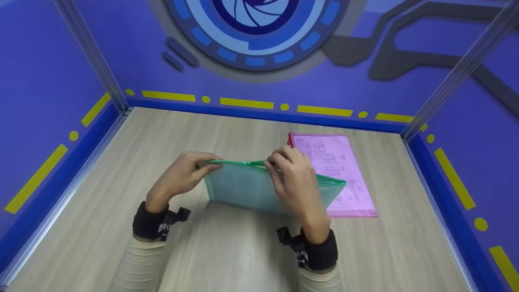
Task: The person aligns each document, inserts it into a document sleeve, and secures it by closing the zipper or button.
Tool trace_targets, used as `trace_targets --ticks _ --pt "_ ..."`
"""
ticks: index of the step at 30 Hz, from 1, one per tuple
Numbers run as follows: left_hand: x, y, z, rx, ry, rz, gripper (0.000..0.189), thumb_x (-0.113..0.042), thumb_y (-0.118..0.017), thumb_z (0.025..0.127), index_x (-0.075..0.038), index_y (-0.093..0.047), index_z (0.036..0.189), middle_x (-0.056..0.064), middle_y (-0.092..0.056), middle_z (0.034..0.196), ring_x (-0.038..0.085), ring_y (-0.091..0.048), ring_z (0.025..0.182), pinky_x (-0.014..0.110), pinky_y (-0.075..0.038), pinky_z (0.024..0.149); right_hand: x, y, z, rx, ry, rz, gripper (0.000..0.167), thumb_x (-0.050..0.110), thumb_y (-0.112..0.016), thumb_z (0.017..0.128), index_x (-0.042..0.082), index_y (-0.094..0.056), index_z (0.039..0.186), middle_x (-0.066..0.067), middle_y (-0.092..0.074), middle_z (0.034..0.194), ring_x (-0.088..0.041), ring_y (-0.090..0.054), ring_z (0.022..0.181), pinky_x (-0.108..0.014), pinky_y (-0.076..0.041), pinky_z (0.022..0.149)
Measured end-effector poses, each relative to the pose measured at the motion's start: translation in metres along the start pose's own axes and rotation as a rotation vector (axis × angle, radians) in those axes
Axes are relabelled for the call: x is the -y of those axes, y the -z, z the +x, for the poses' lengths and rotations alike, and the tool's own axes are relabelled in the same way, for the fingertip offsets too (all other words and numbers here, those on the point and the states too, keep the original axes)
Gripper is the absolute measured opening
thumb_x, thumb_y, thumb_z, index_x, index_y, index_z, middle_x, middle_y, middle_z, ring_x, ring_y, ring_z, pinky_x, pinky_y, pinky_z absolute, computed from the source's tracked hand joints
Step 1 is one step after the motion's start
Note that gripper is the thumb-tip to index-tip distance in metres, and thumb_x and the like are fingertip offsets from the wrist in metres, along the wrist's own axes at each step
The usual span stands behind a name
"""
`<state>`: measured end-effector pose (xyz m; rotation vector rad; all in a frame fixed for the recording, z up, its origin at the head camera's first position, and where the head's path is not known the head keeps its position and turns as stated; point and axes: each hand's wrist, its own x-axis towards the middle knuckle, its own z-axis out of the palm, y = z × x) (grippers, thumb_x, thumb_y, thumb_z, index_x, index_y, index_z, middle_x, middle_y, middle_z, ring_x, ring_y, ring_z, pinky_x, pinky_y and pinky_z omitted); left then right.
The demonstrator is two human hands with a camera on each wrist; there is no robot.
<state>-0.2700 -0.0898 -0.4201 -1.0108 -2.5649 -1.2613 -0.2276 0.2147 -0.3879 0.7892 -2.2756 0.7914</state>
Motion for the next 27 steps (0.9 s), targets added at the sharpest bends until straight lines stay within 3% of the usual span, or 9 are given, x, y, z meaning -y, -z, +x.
trace_targets --ticks 4,11,17,23,27 --pt "0.0004 0.0021 -0.0007 -0.008 0.003 0.008 0.020 -0.025 -0.067 0.106 -0.016 -0.080 0.117 -0.003 -0.078 0.112 0.013 -0.073 0.104 0.035 -0.056 0.092 0.0005 0.0016 -0.0005 -0.013 -0.026 -0.006 0.009 0.003 -0.077 0.096 0.006 -0.078 0.104 -0.005 -0.070 0.105 -0.019 -0.067 0.099 -0.025 -0.048 0.089" --pt "-0.0001 0.0040 -0.0015 -0.014 0.020 0.015 0.020 -0.025 -0.067 0.106 -0.016 -0.081 0.117 -0.003 -0.079 0.111 0.012 -0.073 0.102 0.035 -0.057 0.091 -0.0001 0.0029 -0.0008 -0.013 -0.051 -0.006 0.009 0.004 -0.078 0.096 0.006 -0.078 0.105 -0.005 -0.070 0.106 -0.018 -0.066 0.100 -0.024 -0.047 0.091" --pt "0.0021 0.0030 -0.0017 -0.022 -0.005 0.013 0.020 -0.025 -0.067 0.106 -0.016 -0.081 0.117 -0.003 -0.079 0.110 0.011 -0.073 0.099 0.033 -0.056 0.088 -0.0039 0.0047 -0.0023 -0.031 -0.044 -0.012 0.011 0.003 -0.080 0.094 0.006 -0.079 0.105 -0.007 -0.070 0.111 -0.019 -0.067 0.102 -0.017 -0.046 0.094" --pt "0.0039 0.0036 0.0018 -0.006 -0.022 0.002 0.019 -0.024 -0.067 0.106 -0.016 -0.081 0.116 -0.002 -0.079 0.110 0.012 -0.073 0.101 0.034 -0.056 0.091 -0.0030 0.0089 -0.0046 -0.036 -0.064 -0.034 0.010 0.004 -0.080 0.094 0.005 -0.078 0.104 -0.007 -0.070 0.108 -0.020 -0.067 0.100 -0.020 -0.046 0.091" --pt "0.0083 0.0069 -0.0060 -0.031 -0.003 0.004 0.019 -0.026 -0.066 0.106 -0.017 -0.081 0.116 -0.004 -0.079 0.108 0.010 -0.072 0.097 0.035 -0.057 0.087 -0.0022 0.0015 0.0009 -0.009 -0.039 -0.024 0.008 0.006 -0.076 0.098 0.004 -0.078 0.105 -0.009 -0.069 0.109 -0.022 -0.066 0.100 -0.028 -0.048 0.089"
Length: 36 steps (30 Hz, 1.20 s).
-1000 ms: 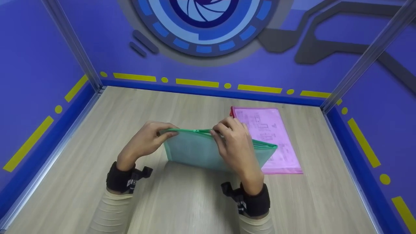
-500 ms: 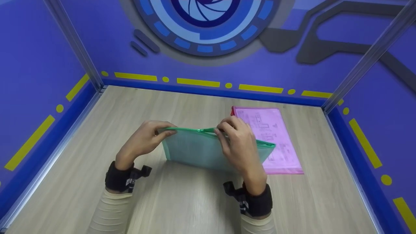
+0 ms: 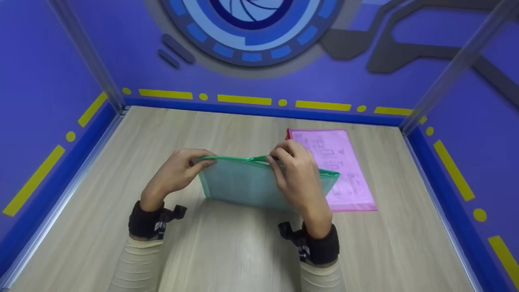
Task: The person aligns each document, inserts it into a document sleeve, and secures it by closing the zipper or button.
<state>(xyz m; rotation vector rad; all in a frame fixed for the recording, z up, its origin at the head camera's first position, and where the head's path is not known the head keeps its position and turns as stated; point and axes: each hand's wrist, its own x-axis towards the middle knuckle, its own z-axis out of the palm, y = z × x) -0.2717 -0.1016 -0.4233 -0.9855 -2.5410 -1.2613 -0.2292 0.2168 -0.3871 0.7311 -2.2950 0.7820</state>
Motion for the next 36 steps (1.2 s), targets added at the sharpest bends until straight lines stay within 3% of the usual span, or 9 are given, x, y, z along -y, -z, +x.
trace_targets --ticks 5,11,19,28,33,36 --pt "0.007 0.006 -0.018 -0.055 0.048 0.002 0.018 -0.027 -0.065 0.107 -0.020 -0.081 0.113 -0.007 -0.078 0.105 0.008 -0.071 0.095 0.035 -0.057 0.084 0.001 -0.015 0.015 0.045 0.066 0.021 0.005 0.007 -0.075 0.099 0.005 -0.077 0.104 -0.010 -0.068 0.108 -0.025 -0.066 0.098 -0.041 -0.049 0.087" --pt "0.006 0.014 -0.029 -0.102 0.085 0.002 0.016 -0.026 -0.067 0.106 -0.021 -0.081 0.110 -0.009 -0.077 0.101 0.007 -0.070 0.089 0.037 -0.056 0.079 0.006 -0.023 0.025 0.072 0.072 0.055 0.007 0.011 -0.073 0.102 0.006 -0.077 0.103 -0.009 -0.069 0.108 -0.024 -0.066 0.099 -0.042 -0.052 0.087" --pt "0.000 0.008 -0.026 -0.063 0.081 -0.001 0.016 -0.026 -0.067 0.105 -0.022 -0.081 0.111 -0.009 -0.078 0.103 0.006 -0.071 0.093 0.037 -0.057 0.082 0.004 -0.015 0.012 0.052 0.058 0.054 0.005 0.006 -0.075 0.099 0.007 -0.077 0.103 -0.008 -0.069 0.109 -0.022 -0.066 0.100 -0.040 -0.051 0.087" --pt "-0.007 0.000 0.002 -0.001 0.014 0.004 0.019 -0.025 -0.066 0.107 -0.018 -0.080 0.116 -0.004 -0.079 0.107 0.011 -0.072 0.092 0.037 -0.057 0.084 -0.009 0.007 -0.002 -0.035 0.022 0.034 0.008 0.002 -0.078 0.095 0.005 -0.078 0.103 -0.006 -0.070 0.106 -0.021 -0.068 0.098 -0.025 -0.048 0.089" --pt "-0.006 0.001 0.003 0.007 0.034 -0.001 0.018 -0.025 -0.066 0.106 -0.018 -0.080 0.116 -0.005 -0.078 0.108 0.010 -0.073 0.098 0.037 -0.057 0.087 -0.010 0.010 -0.002 -0.033 0.019 0.026 0.007 0.003 -0.078 0.096 0.004 -0.079 0.103 -0.006 -0.070 0.105 -0.022 -0.068 0.098 -0.024 -0.048 0.090" --pt "-0.004 0.001 0.003 0.008 0.030 -0.009 0.019 -0.025 -0.065 0.107 -0.018 -0.080 0.115 -0.004 -0.079 0.107 0.011 -0.072 0.093 0.037 -0.056 0.084 -0.010 0.009 -0.001 -0.027 0.014 0.017 0.009 0.002 -0.078 0.095 0.005 -0.078 0.104 -0.007 -0.070 0.103 -0.020 -0.068 0.097 -0.023 -0.048 0.090"
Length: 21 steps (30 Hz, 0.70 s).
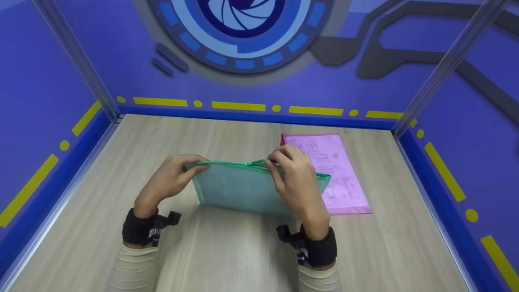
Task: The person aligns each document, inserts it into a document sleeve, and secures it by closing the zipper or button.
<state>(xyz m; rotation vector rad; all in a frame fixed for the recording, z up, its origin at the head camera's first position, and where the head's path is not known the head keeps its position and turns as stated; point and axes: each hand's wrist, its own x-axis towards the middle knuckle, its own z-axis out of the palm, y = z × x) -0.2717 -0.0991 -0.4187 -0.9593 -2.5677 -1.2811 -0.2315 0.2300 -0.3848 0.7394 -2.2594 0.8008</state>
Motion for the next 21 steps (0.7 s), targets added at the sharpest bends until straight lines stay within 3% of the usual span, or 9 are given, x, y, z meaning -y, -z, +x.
trace_targets --ticks 11,21 --pt "-0.0004 -0.0003 0.0005 -0.002 -0.013 0.007 0.019 -0.025 -0.065 0.107 -0.018 -0.080 0.116 -0.005 -0.079 0.104 0.009 -0.062 0.072 0.033 -0.051 0.075 -0.0019 0.0011 -0.0014 -0.001 -0.007 -0.002 0.010 0.001 -0.079 0.094 0.005 -0.078 0.104 -0.006 -0.070 0.100 -0.020 -0.067 0.095 -0.024 -0.048 0.089" --pt "0.0021 0.0014 -0.0016 -0.020 -0.006 0.001 0.019 -0.025 -0.065 0.107 -0.018 -0.081 0.115 -0.005 -0.079 0.107 0.010 -0.072 0.093 0.037 -0.057 0.083 -0.0025 0.0030 -0.0017 -0.012 -0.026 -0.003 0.007 0.003 -0.078 0.096 0.005 -0.078 0.102 -0.006 -0.071 0.100 -0.020 -0.067 0.096 -0.031 -0.048 0.089"
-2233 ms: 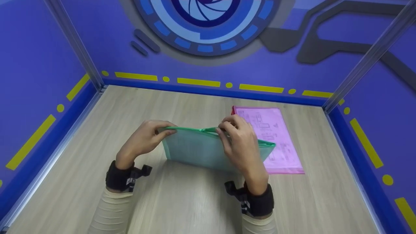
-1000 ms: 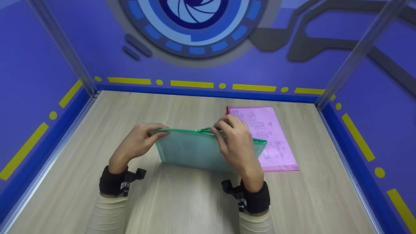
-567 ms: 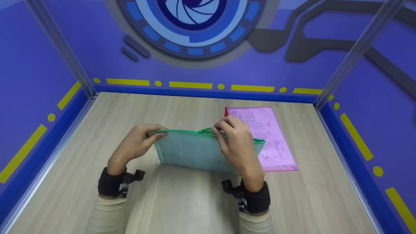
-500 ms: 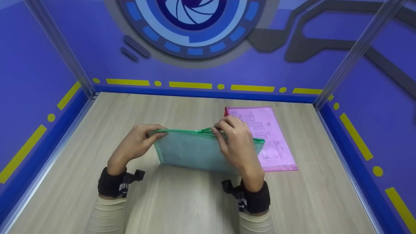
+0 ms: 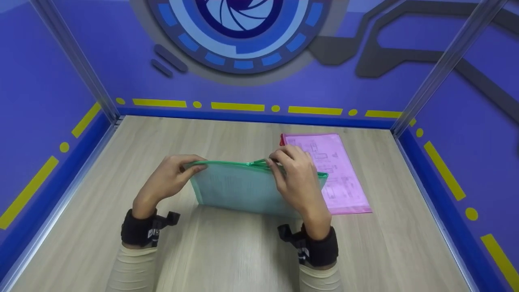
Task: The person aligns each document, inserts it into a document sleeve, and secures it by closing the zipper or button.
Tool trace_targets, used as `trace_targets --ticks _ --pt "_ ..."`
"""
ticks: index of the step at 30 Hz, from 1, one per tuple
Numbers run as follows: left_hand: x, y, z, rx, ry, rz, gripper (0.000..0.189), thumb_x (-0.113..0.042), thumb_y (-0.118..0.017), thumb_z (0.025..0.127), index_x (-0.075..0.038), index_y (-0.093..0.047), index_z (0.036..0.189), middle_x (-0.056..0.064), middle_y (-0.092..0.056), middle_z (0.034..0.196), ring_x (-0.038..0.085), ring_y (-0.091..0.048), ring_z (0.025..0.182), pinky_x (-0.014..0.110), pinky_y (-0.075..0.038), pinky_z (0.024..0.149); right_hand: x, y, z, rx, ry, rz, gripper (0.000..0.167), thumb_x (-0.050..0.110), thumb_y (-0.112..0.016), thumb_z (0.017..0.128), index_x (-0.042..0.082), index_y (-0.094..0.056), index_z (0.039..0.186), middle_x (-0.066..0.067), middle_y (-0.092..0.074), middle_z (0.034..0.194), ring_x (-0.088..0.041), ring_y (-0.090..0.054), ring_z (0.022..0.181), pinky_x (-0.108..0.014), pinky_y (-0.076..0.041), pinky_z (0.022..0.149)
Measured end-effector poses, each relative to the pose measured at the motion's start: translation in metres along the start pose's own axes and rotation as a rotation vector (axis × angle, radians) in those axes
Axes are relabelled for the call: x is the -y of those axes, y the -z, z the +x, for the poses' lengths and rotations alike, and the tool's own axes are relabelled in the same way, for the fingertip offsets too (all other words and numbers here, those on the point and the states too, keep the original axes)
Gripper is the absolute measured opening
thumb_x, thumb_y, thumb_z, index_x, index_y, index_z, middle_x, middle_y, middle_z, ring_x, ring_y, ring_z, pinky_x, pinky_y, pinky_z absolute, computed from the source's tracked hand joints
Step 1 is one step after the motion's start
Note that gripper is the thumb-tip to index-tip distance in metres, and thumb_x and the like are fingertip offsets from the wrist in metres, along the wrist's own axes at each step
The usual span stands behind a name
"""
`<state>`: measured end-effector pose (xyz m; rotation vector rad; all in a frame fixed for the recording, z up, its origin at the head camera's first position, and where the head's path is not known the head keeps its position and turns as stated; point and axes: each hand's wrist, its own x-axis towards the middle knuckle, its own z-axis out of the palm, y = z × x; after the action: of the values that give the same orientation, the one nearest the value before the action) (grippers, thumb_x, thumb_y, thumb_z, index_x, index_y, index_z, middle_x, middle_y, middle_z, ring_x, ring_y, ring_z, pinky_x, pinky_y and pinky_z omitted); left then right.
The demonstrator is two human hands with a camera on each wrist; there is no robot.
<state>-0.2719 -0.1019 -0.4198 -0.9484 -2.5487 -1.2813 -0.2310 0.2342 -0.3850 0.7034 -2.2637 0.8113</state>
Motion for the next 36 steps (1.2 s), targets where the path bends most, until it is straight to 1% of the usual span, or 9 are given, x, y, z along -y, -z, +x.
trace_targets --ticks 4,10,17,21,24,28,32,36 --pt "0.0006 -0.0004 0.0001 -0.002 0.008 0.002 0.020 -0.026 -0.066 0.106 -0.018 -0.081 0.116 -0.005 -0.079 0.108 0.009 -0.073 0.096 0.036 -0.057 0.084 -0.0019 0.0004 0.0004 0.003 0.008 0.014 0.006 0.004 -0.077 0.096 0.007 -0.078 0.102 -0.005 -0.070 0.099 -0.020 -0.067 0.096 -0.034 -0.048 0.089" --pt "0.0003 0.0003 0.0001 -0.010 0.010 0.000 0.019 -0.025 -0.067 0.106 -0.018 -0.081 0.116 -0.006 -0.079 0.109 0.008 -0.073 0.097 0.037 -0.058 0.086 -0.0029 0.0005 0.0001 -0.008 0.003 0.006 0.008 0.003 -0.077 0.096 0.008 -0.078 0.101 -0.004 -0.071 0.099 -0.018 -0.067 0.095 -0.032 -0.048 0.088" --pt "0.0004 0.0009 -0.0003 -0.008 0.013 -0.004 0.019 -0.025 -0.066 0.106 -0.018 -0.081 0.117 -0.005 -0.079 0.107 0.013 -0.072 0.087 0.037 -0.057 0.081 -0.0031 0.0011 -0.0001 0.003 0.009 -0.012 0.007 0.002 -0.075 0.097 0.007 -0.077 0.101 -0.005 -0.071 0.098 -0.019 -0.068 0.095 -0.035 -0.048 0.089" --pt "0.0007 0.0020 -0.0011 -0.010 0.026 -0.008 0.019 -0.025 -0.067 0.106 -0.019 -0.081 0.116 -0.006 -0.079 0.108 0.012 -0.073 0.092 0.037 -0.057 0.083 -0.0032 0.0025 -0.0001 -0.001 -0.006 -0.017 0.005 0.003 -0.073 0.099 0.006 -0.076 0.101 -0.004 -0.071 0.096 -0.018 -0.067 0.093 -0.031 -0.048 0.088" --pt "0.0010 0.0030 -0.0014 -0.012 0.033 -0.016 0.019 -0.025 -0.066 0.106 -0.019 -0.081 0.117 -0.005 -0.079 0.108 0.013 -0.073 0.093 0.038 -0.057 0.083 -0.0029 0.0030 0.0000 -0.006 -0.012 -0.013 0.005 0.003 -0.073 0.100 0.007 -0.076 0.100 -0.003 -0.070 0.095 -0.018 -0.066 0.092 -0.032 -0.048 0.087" --pt "0.0017 0.0032 -0.0011 -0.007 0.027 -0.018 0.020 -0.025 -0.066 0.106 -0.018 -0.081 0.117 -0.004 -0.079 0.107 0.013 -0.073 0.091 0.038 -0.057 0.082 -0.0029 0.0035 0.0004 -0.001 -0.015 -0.006 0.005 0.003 -0.072 0.100 0.007 -0.076 0.100 -0.003 -0.070 0.095 -0.018 -0.066 0.092 -0.033 -0.048 0.087" --pt "0.0023 0.0032 -0.0007 -0.003 0.019 -0.015 0.019 -0.025 -0.066 0.106 -0.019 -0.081 0.117 -0.005 -0.079 0.108 0.012 -0.073 0.093 0.037 -0.057 0.083 -0.0044 0.0049 -0.0004 0.005 -0.013 -0.013 0.004 0.005 -0.073 0.100 0.006 -0.076 0.101 -0.004 -0.071 0.097 -0.018 -0.067 0.094 -0.031 -0.049 0.089" --pt "0.0018 0.0039 -0.0009 -0.002 0.008 -0.024 0.019 -0.025 -0.066 0.106 -0.018 -0.081 0.116 -0.005 -0.079 0.108 0.016 -0.073 0.091 0.038 -0.056 0.082 -0.0048 0.0050 -0.0010 -0.009 -0.004 -0.010 0.005 0.004 -0.075 0.098 0.007 -0.077 0.101 -0.004 -0.071 0.097 -0.018 -0.068 0.095 -0.029 -0.049 0.090"
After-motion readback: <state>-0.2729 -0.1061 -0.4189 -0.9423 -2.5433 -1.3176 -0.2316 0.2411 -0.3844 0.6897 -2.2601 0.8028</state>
